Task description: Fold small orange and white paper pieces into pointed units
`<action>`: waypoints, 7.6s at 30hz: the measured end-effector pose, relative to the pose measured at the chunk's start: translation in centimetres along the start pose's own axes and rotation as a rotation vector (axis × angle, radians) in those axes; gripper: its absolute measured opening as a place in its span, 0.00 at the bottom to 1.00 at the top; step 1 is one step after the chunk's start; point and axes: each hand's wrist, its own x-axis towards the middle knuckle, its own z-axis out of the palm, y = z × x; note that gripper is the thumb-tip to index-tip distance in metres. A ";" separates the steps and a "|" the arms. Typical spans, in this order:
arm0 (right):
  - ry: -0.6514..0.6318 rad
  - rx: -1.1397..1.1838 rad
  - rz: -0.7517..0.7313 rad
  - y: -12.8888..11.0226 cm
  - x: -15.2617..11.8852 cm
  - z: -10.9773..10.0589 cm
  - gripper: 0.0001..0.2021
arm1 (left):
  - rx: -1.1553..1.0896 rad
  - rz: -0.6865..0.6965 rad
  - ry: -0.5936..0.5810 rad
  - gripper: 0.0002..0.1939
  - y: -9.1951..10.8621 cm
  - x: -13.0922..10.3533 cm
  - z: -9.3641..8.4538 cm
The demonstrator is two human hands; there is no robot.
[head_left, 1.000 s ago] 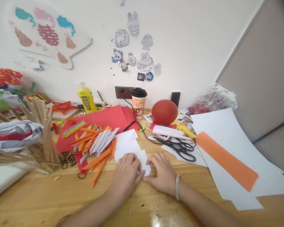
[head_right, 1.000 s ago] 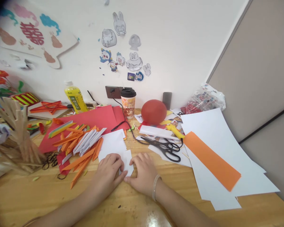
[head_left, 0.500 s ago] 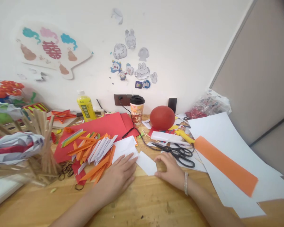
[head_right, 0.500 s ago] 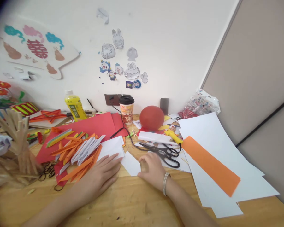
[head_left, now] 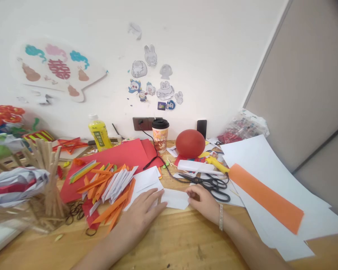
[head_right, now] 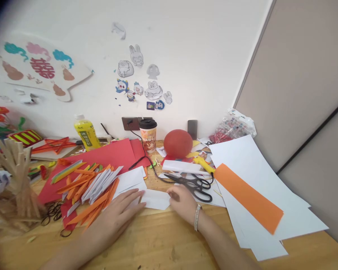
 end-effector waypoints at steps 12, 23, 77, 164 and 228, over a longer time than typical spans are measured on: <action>-0.096 -0.056 -0.167 0.1 0.0 0.5 0.17 | -0.347 -0.224 -0.145 0.18 1.9 -0.2 -1.2; 0.108 -0.256 -0.519 -1.6 -1.7 1.1 0.28 | -0.543 -0.612 -0.202 0.21 4.1 -0.2 1.0; -0.348 -0.011 -0.534 0.2 -0.4 0.9 0.03 | -0.620 -0.091 -0.176 0.14 0.9 1.4 0.0; -0.040 -0.203 -0.198 -0.7 -1.2 3.4 0.09 | -0.177 -0.580 0.042 0.06 3.2 2.1 2.5; -0.066 -0.314 -0.484 -0.5 -1.0 1.5 0.05 | -0.184 -0.395 -0.142 0.10 2.2 1.3 0.4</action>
